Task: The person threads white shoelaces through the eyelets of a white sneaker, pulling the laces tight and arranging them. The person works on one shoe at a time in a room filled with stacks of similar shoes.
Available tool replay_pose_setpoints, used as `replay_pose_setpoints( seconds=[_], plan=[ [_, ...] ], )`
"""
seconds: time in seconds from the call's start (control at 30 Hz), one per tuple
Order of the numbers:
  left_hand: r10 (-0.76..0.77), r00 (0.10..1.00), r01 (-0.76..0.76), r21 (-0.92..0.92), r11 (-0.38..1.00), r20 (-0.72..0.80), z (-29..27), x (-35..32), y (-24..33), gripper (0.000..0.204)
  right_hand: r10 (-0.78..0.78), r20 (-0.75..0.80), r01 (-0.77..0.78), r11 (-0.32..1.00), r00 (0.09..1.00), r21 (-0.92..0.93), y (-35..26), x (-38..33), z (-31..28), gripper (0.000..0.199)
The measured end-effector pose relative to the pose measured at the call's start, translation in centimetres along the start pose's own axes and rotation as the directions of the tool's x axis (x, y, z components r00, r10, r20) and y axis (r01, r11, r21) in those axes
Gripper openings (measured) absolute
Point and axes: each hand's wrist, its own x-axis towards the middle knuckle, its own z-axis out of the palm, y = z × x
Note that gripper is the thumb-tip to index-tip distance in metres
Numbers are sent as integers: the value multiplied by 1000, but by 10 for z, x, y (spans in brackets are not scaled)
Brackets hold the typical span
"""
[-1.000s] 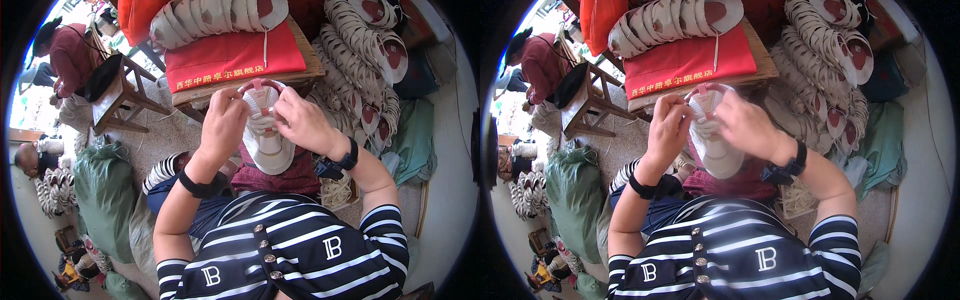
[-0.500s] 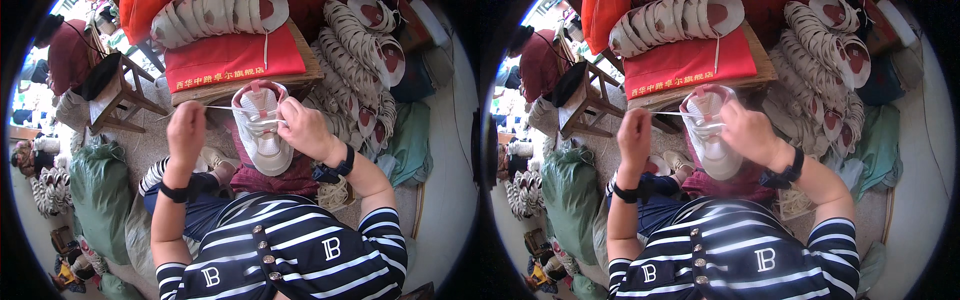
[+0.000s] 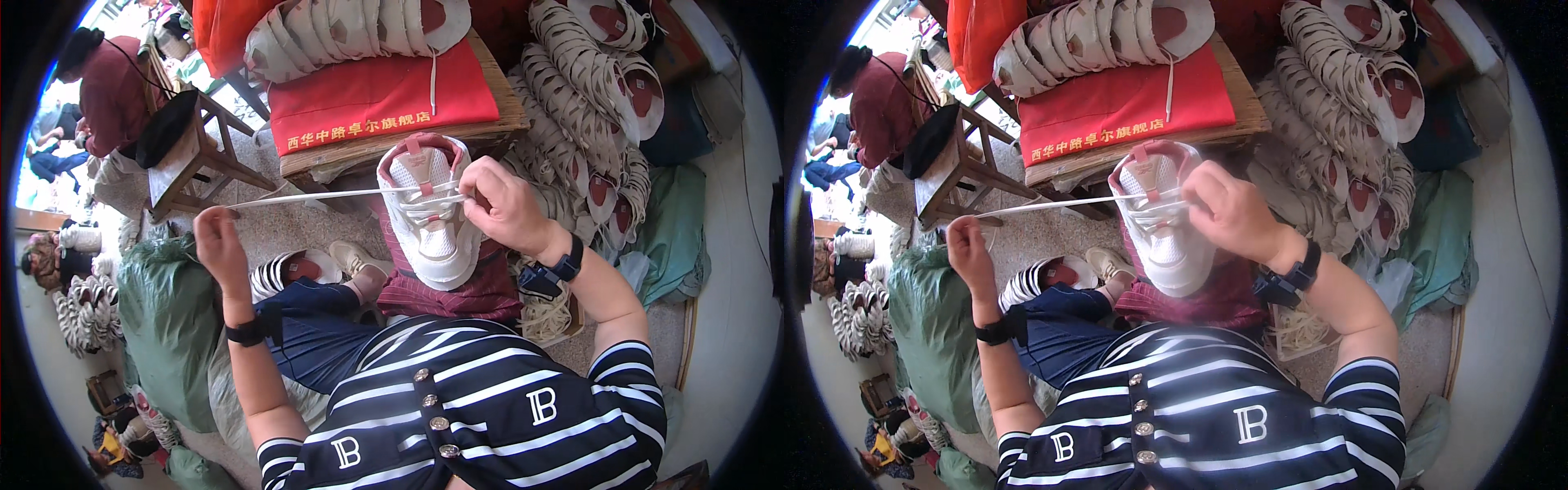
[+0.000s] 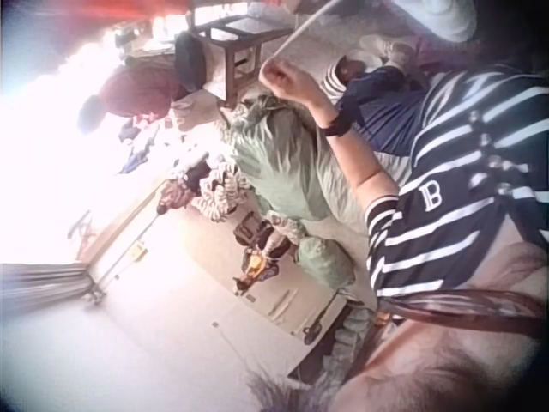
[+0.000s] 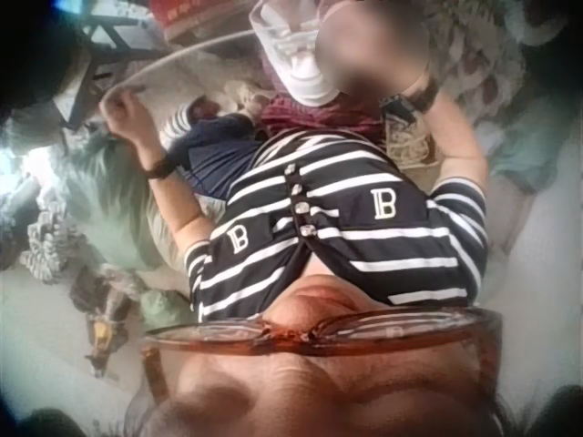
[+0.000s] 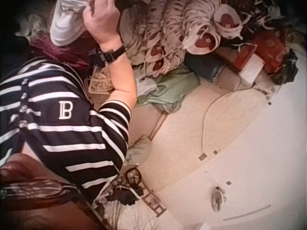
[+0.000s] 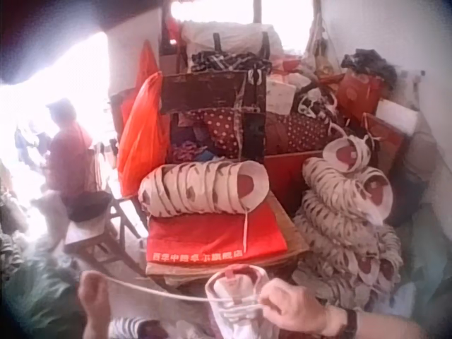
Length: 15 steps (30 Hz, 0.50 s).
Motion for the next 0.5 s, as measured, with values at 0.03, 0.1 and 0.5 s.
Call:
replay_pose_setpoints(
  seconds=[0.03, 0.1, 0.5],
  plan=[
    [15, 999, -13, 50, 999, -43, -1, 6, 0, 4, -7, 18, 8, 999, 1000, -48, 7, -4, 2, 20],
    [-14, 993, 17, 28, 999, -115, -5, 12, -26, 5, -10, 41, 14, 995, 999, -100, 13, -6, 2, 20],
    [329, 917, -306, -132, 943, 223, 116, -59, 89, 31, -47, 92, 67, 971, 995, -230, -28, 35, -2, 21]
  ],
)
